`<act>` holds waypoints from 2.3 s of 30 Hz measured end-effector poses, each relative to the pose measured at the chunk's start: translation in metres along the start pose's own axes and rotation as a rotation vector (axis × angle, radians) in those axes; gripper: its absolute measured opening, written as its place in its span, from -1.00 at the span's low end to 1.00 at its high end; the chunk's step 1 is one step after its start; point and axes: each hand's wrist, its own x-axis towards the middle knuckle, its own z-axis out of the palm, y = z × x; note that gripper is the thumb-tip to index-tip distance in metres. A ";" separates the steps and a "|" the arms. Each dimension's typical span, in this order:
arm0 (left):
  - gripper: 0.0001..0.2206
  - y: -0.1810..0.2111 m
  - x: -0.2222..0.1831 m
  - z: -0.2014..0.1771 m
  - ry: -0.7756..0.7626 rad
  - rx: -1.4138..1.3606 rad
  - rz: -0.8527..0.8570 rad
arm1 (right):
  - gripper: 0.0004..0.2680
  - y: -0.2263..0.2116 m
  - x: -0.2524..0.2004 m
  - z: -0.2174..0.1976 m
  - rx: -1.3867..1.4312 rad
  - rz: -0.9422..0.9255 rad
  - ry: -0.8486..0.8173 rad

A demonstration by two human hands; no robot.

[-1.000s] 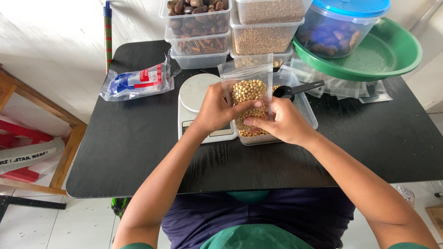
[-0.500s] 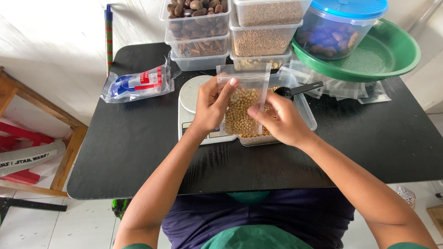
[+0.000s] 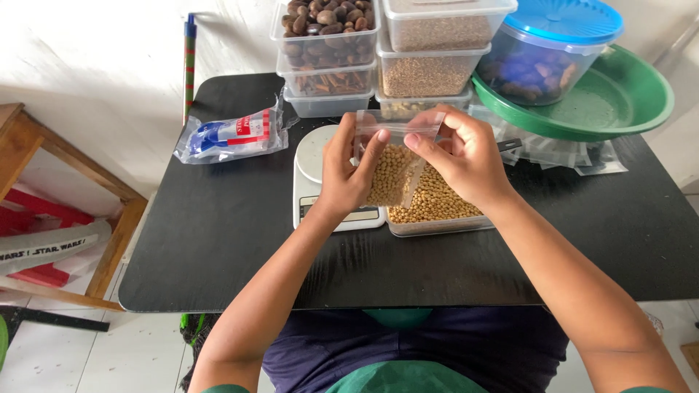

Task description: Bagging soybeans from a large container into small plastic bags using a measuring spoon and weighing them on a digital scale.

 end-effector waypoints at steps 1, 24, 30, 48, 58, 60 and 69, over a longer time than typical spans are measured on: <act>-0.87 0.000 0.001 -0.001 0.004 0.001 -0.001 | -0.87 0.000 0.003 0.001 0.001 0.000 -0.004; -0.86 0.061 0.013 0.001 -0.053 0.010 0.213 | -0.96 -0.004 -0.008 0.009 0.030 -0.183 0.013; -0.89 0.052 0.011 0.001 -0.074 -0.014 0.205 | -0.93 -0.006 -0.006 0.004 0.002 -0.222 -0.008; -0.96 0.039 0.051 -0.069 -0.130 0.284 0.289 | -0.61 -0.003 0.036 0.025 -0.191 -0.233 -0.086; -0.94 0.023 0.038 -0.112 -0.119 0.524 0.334 | -0.76 -0.007 0.038 0.044 -0.269 -0.175 -0.166; -0.94 0.027 0.034 -0.113 -0.141 0.624 0.381 | -0.75 0.003 0.037 0.047 -0.301 -0.150 -0.222; -0.92 -0.017 -0.005 -0.122 -0.187 0.835 0.410 | -0.77 0.012 0.030 0.045 -0.446 0.122 -0.442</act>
